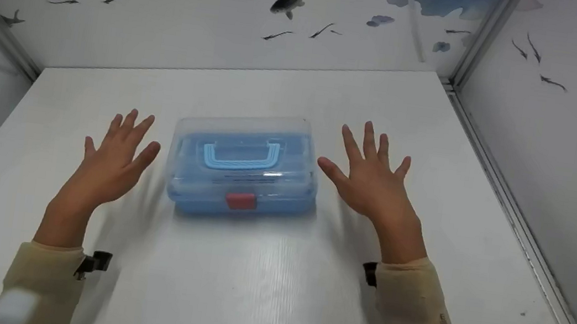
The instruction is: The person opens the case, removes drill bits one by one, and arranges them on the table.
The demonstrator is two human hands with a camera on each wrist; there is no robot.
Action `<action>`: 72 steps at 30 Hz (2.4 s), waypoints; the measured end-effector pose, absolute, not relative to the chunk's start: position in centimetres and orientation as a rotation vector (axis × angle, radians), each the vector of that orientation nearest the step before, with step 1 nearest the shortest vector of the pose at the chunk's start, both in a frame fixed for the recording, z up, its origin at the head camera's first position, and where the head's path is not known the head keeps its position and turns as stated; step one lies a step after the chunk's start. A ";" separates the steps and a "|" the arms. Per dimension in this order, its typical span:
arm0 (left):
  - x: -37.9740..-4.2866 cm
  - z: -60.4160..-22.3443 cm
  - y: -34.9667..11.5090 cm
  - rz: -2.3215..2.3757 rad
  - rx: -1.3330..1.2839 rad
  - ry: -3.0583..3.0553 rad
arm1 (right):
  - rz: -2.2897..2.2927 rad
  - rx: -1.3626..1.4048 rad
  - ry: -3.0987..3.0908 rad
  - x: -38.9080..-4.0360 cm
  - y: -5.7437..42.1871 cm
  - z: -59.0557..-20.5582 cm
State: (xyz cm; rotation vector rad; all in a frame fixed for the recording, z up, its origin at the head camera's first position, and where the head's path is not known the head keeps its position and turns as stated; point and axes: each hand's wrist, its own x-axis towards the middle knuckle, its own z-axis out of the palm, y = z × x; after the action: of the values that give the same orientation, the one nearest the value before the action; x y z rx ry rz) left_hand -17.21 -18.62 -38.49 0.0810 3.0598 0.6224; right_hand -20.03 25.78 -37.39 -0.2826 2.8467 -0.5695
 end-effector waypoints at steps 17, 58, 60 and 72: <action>-17.2 -40.0 -14.1 0.647 0.123 2.985 | -0.876 -0.706 2.851 -12.4 17.8 -35.2; -17.7 -40.6 -13.5 0.776 0.087 2.914 | -1.793 0.377 1.711 -14.4 12.9 -43.8; -17.7 -40.5 -13.5 0.774 0.097 2.911 | -1.772 0.340 1.725 -14.4 12.9 -43.8; -17.8 -40.6 -13.4 0.762 0.106 2.907 | -1.729 0.365 1.716 -14.7 13.1 -44.3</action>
State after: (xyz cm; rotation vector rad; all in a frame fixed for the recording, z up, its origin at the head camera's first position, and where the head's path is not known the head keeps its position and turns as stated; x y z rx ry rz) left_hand -17.76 -13.44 -40.61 0.1059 2.9065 0.7621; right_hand -14.66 13.12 -44.30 0.3646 1.7160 -1.7287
